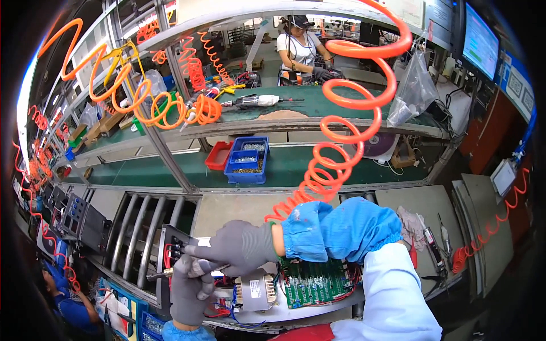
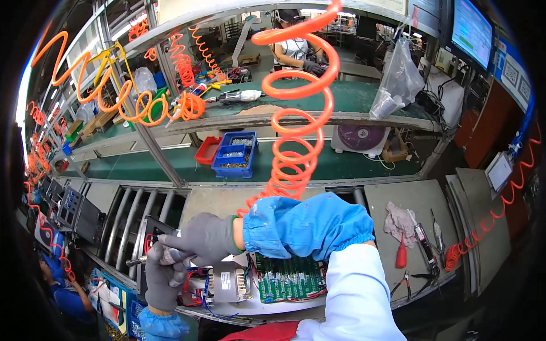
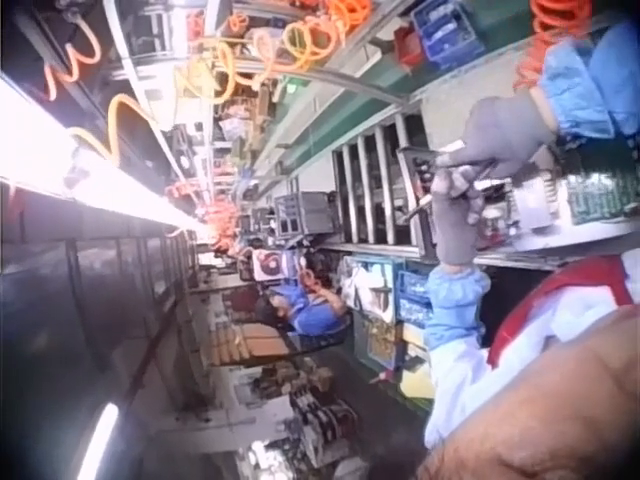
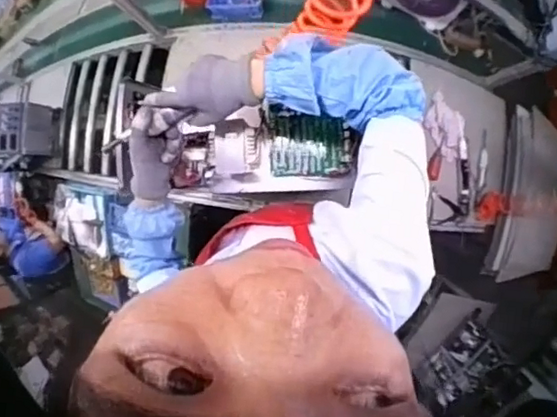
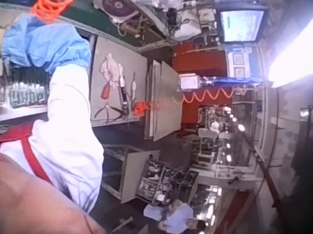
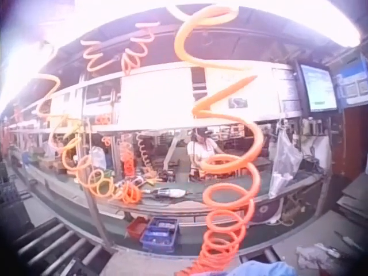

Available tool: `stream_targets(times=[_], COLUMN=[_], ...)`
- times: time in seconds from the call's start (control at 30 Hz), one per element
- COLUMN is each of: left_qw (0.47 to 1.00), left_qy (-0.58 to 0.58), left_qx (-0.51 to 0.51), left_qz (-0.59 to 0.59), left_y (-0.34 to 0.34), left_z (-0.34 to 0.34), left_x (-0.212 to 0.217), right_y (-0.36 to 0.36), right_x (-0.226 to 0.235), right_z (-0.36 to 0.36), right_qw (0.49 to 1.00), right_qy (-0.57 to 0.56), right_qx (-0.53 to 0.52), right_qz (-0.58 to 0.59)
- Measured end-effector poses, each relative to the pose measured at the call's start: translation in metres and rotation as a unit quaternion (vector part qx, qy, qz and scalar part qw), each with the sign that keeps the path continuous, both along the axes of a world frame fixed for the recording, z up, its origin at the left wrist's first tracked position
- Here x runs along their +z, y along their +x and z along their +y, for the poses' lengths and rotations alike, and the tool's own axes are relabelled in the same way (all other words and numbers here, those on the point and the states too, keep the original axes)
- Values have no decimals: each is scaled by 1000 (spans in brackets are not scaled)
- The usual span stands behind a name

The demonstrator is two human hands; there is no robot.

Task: Assembling components onto a metal chassis, including circuit boards and transformers, using power tools, manual screwdrivers, and applying adhesive.

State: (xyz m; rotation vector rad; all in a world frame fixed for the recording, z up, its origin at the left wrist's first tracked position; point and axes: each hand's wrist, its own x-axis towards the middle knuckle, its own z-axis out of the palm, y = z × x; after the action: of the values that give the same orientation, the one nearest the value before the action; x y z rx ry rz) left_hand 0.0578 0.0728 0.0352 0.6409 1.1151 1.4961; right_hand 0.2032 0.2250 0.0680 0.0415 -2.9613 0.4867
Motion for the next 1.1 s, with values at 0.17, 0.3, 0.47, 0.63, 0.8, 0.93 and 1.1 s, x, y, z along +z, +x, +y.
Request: stream_targets(times=[0.17, 0.3, 0.47, 0.63, 0.8, 0.93, 1.1], left_qw=[999, 963, 723, 619, 612, 598, 586], left_qy=[21, -107, -146, -322, -314, -330, -340], left_qx=[41, -81, 134, -21, 7, 14, 18], left_qz=[5, 232, 662, 716, 726, 731, 735], left_y=[4, -30, -95, -97, -86, -82, -78], left_z=[18, 20, 7, 25, 48, 54, 52], left_x=[9, 57, 51, 12, 12, 12, 14], right_y=[-7, 0, 7, 2, -5, -12, -19], right_x=[-2, 7, 2, -8, -16, -21, -22], right_z=[19, 38, 50, 34, 34, 35, 38], right_qw=[999, 982, 992, 985, 979, 981, 982], right_qy=[-30, -73, -27, 53, 50, 53, 52], right_qx=[-12, -4, -123, -112, -121, -116, -108], right_qz=[31, 172, 22, -118, -155, -148, -144])
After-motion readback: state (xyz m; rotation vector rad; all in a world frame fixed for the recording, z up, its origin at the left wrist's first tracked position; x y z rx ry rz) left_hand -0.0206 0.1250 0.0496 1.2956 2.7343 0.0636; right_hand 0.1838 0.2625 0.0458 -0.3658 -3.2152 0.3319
